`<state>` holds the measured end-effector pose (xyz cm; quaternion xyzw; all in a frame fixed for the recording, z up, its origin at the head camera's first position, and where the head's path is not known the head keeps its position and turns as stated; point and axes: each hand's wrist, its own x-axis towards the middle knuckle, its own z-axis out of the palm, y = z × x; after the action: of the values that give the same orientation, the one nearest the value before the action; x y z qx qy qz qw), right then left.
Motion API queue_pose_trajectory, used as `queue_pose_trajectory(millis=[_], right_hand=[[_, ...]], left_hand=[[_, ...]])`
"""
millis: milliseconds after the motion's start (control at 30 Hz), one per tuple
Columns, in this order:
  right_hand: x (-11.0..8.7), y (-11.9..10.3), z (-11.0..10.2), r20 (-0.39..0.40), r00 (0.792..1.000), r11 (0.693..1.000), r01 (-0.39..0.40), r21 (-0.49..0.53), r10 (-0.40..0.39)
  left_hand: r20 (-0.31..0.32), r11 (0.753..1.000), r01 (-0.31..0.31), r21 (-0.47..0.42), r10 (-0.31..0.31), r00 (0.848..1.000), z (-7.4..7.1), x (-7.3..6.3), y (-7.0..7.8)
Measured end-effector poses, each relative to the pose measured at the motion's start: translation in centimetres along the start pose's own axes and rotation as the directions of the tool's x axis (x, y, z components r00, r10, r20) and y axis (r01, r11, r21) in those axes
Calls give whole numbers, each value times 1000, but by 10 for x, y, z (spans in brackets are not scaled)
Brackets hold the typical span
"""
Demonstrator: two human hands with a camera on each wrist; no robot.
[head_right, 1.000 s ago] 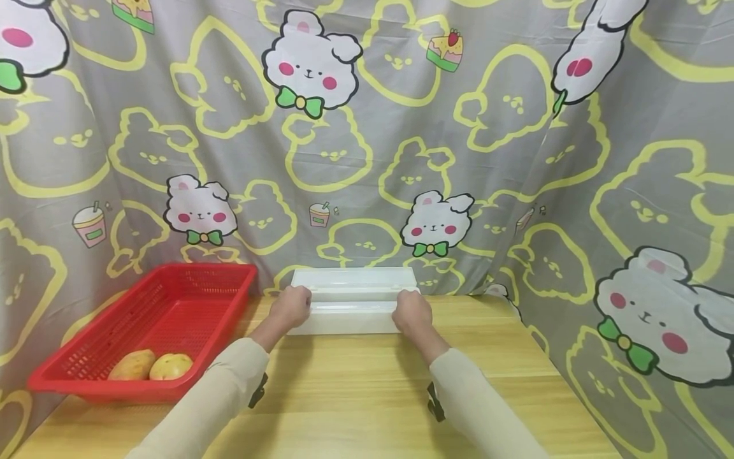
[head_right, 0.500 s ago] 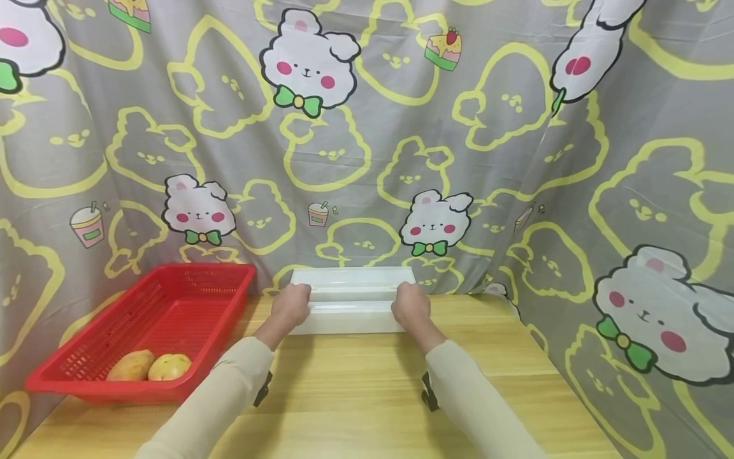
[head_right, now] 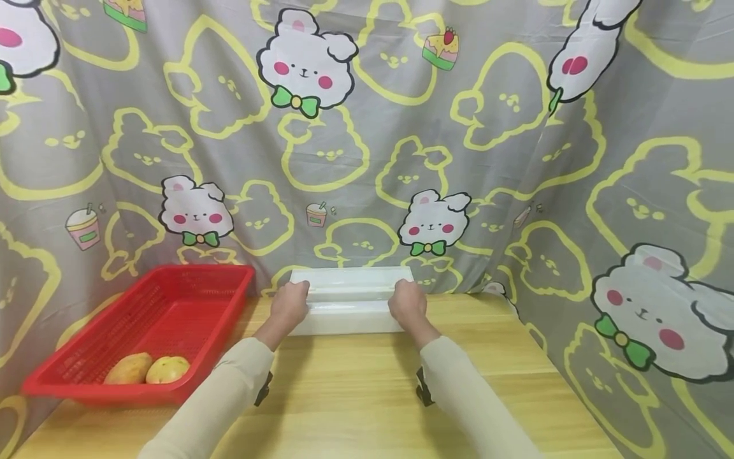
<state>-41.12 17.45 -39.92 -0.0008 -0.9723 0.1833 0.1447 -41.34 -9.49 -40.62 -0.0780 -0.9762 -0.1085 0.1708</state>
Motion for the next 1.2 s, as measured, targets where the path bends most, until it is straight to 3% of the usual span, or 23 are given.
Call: queue_pose_trajectory(millis=[133,333,567,767,867,1067,1200], right_hand=[[1,-1,3,-17,1000,998,16,57,-15],[4,1,3,18,1000,995,-25,93,24],[3,10,6,-29,998,998,54,42,-52],[1,12,6,-81,993,995,87,57,-83],[0,12,7,-94,993,996,74,41,-69],[0,10,5,-105,992,994,57,-92,-67],[2,10,3,-95,994,993,52,-107,-62]], left_hand=[[21,996,40,-81,-38,999,0,-1,-3],[5,989,41,-139,-40,999,-1,-1,-2],[-11,996,10,-89,-11,1000,0,-3,-2],[-40,1000,-19,-19,18,999,0,-2,-5],[-49,1000,-21,-19,20,999,-2,-2,-6],[-37,998,-12,-54,10,999,-5,1,-9],[-35,999,-30,-20,29,999,-10,4,-10]])
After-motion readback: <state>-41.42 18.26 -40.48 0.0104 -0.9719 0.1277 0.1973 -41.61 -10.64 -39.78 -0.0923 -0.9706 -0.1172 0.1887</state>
